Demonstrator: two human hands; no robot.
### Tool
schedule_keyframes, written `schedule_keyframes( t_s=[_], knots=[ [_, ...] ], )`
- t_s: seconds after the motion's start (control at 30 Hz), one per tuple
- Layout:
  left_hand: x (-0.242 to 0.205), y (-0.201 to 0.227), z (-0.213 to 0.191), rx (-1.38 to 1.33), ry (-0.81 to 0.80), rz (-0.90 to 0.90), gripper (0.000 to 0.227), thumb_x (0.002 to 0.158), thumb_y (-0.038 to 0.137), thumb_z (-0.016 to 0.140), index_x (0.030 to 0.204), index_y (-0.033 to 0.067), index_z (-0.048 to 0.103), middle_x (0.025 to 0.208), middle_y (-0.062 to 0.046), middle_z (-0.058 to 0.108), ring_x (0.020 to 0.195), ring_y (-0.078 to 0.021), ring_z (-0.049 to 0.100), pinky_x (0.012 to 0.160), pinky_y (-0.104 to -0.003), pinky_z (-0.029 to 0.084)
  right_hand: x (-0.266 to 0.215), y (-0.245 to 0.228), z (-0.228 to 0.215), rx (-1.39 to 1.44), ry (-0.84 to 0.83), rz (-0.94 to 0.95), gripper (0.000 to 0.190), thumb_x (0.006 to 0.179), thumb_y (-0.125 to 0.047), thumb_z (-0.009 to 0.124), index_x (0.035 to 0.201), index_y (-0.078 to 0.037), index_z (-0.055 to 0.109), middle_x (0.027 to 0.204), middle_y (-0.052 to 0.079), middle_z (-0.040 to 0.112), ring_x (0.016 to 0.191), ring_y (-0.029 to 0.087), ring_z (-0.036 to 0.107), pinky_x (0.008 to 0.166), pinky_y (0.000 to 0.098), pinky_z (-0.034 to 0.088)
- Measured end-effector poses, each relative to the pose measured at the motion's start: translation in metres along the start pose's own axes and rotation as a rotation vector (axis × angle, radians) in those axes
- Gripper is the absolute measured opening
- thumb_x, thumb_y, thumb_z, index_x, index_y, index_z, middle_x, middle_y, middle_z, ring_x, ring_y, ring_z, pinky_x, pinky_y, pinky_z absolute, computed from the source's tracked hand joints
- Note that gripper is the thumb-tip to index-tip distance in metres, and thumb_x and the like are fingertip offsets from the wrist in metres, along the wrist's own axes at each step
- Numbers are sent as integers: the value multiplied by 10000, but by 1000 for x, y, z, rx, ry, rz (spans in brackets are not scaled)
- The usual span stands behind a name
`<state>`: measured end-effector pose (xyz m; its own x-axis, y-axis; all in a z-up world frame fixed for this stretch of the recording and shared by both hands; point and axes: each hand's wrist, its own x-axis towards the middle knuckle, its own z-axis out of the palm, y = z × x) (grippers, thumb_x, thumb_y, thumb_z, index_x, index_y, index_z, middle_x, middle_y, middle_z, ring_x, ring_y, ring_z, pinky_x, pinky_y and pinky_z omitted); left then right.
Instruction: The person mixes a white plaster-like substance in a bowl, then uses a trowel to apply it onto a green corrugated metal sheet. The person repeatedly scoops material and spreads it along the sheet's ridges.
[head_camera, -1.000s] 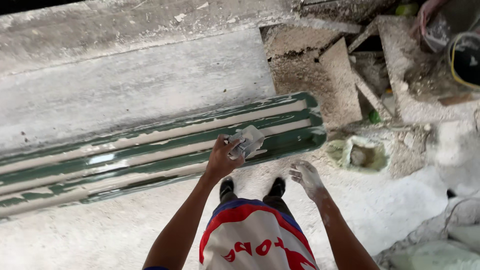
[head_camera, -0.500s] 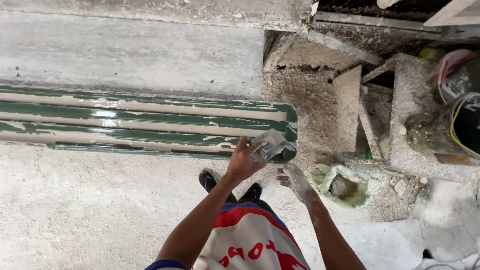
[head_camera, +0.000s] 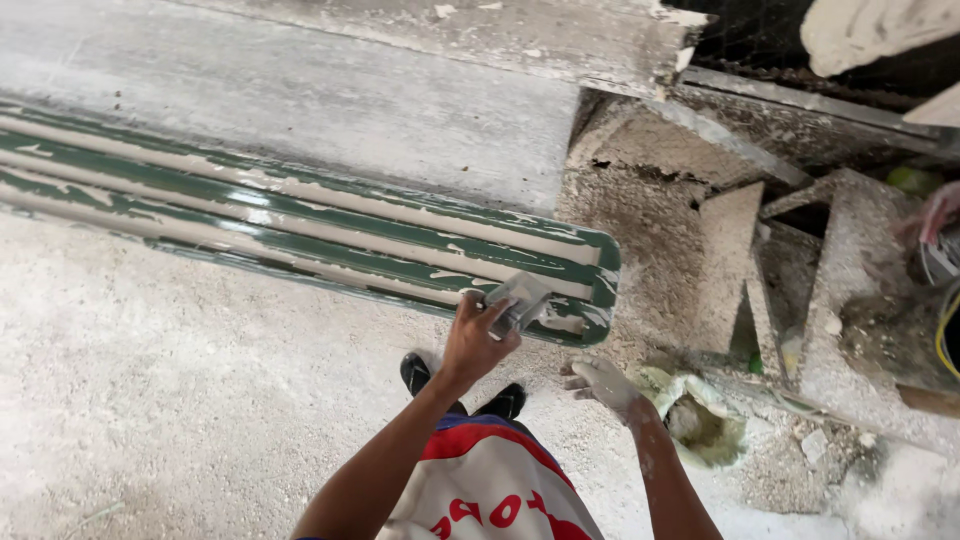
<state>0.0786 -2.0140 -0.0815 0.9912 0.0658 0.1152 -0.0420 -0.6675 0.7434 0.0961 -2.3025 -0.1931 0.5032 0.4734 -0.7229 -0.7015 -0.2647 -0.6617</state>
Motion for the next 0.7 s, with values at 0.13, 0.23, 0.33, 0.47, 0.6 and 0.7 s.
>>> schedule_keyframes(
  t_s=[0.13, 0.23, 0.33, 0.47, 0.6, 0.7],
  knots=[
    [-11, -35, -49, 136, 120, -20, 562, 766, 240, 844, 1258, 4, 712, 1172, -194, 542, 1045, -324, 611, 816, -434, 636, 3, -21, 18, -178, 14, 8, 396, 1018, -288, 516, 1296, -35, 641, 1262, 110, 691, 1018, 197, 697, 845, 355, 583],
    [-16, -64, -93, 199, 178, -122, 571, 768, 247, 818, 1269, 0, 699, 1189, -223, 533, 1062, -355, 597, 817, -452, 614, 18, -40, 39, -215, -20, -22, 399, 1019, -290, 512, 1297, -36, 645, 1243, 101, 713, 994, 189, 700, 822, 347, 574],
    [-20, -96, -149, 227, 277, -158, 566, 766, 254, 810, 1262, 6, 697, 1194, -243, 536, 1077, -394, 585, 871, -479, 571, 46, -62, 73, -180, -55, -45, 398, 1024, -285, 492, 1313, -50, 632, 1231, 90, 718, 968, 172, 695, 791, 331, 560],
    [-22, -151, -233, 326, 432, -126, 527, 781, 251, 811, 1240, 15, 706, 1215, -264, 531, 1100, -443, 559, 902, -509, 529, 89, -89, 138, -78, -16, -120, 363, 1014, -186, 534, 1332, -41, 633, 1230, 103, 714, 948, 172, 674, 766, 323, 550],
    [-25, -225, -331, 379, 441, -233, 533, 786, 245, 803, 1261, 24, 701, 1165, -258, 514, 1058, -422, 566, 800, -499, 563, 139, -119, 233, 36, 3, -304, 312, 1027, -155, 518, 1293, -42, 635, 1193, 92, 709, 931, 155, 691, 764, 313, 566],
    [-19, -288, -402, 455, 429, -232, 530, 804, 243, 809, 1279, 40, 692, 1159, -249, 509, 1063, -398, 574, 721, -471, 597, 177, -149, 310, 74, 104, -341, 278, 1037, -134, 516, 1276, -47, 630, 1174, 68, 708, 938, 135, 684, 777, 290, 550]
  ],
)
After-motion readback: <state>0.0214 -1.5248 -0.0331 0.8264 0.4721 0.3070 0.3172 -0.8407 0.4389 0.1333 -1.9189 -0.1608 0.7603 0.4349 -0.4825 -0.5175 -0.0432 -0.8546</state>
